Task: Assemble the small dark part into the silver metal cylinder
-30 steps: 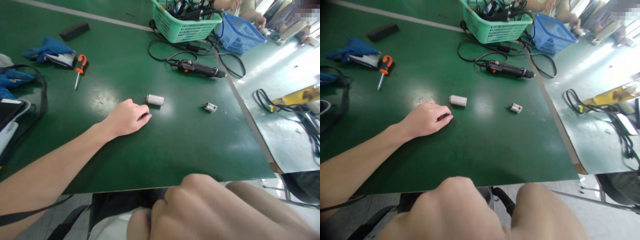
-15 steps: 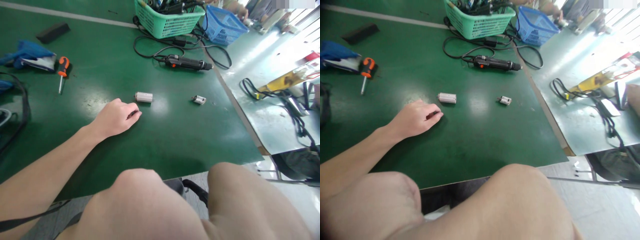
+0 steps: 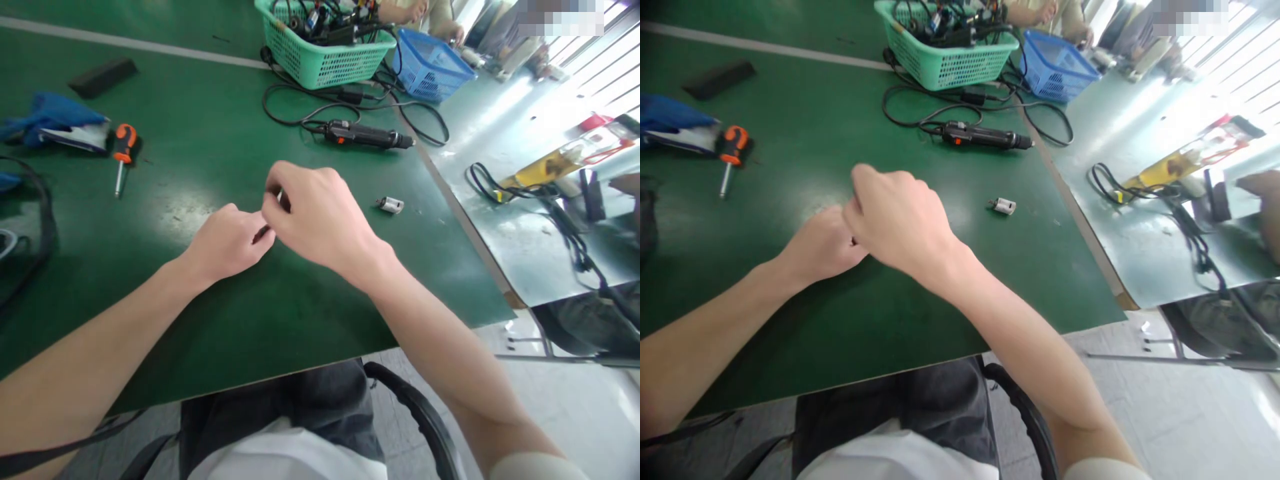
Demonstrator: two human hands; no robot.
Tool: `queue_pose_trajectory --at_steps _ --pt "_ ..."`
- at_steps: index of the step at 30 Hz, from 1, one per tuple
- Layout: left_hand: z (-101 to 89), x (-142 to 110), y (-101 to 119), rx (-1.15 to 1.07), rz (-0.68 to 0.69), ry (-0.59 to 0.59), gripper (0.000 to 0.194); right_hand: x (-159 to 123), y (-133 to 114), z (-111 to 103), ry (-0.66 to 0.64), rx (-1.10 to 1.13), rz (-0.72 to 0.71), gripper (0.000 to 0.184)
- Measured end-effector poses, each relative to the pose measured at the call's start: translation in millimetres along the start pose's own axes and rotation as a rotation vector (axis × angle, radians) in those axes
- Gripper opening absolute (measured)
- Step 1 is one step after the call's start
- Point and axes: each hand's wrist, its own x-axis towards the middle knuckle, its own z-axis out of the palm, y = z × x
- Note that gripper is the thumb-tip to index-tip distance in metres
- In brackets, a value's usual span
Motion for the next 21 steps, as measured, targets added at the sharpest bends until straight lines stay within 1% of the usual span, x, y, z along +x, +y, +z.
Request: queue_pose_trajectory --at_steps 1,2,4,6,8,12,15,18,21 --pt "-0.1 0.2 0.6 0.064 -0.014 -0.022 0.029 14.7 3.1 -5.6 0.066 -0.046 0.023 0.023" --pt "-0.4 0.4 1.4 0.072 -0.032 -0.008 0.027 25.6 9.9 -5.9 0.082 -0.072 -0.015 0.027" --pt "-1.5 0.3 3.0 0.075 -0.067 -0.006 0.024 35.8 29.2 4.0 0.036 -0.089 -0.105 0.032" --pt "-3.0 -0.2 4.2 0.031 -0.101 0.003 0.023 33.9 47.2 16.5 -0.041 -0.086 -0.154 0.032" --pt "-3.9 -1.0 4.6 0.011 -0.126 0.005 0.022 25.4 57.6 22.1 -0.077 -0.069 -0.179 0.029" --pt "-2.6 -1.9 2.6 -0.006 -0.121 0.03 0.03 3.4 59.2 14.9 -0.065 0.018 -0.266 0.027" --pt "-1.1 -2.0 -0.3 -0.014 -0.048 0.024 0.034 -10.3 57.4 11.7 -0.037 0.092 -0.305 0.026" --pt "-0.7 -1.7 -2.5 0.013 0.045 0.006 0.027 -18.5 56.2 14.9 -0.019 0.133 -0.305 0.029" --pt "-0.4 -1.6 -3.5 0.032 0.096 0.004 0.026 -21.8 52.3 18.8 0.011 0.128 -0.271 0.036"
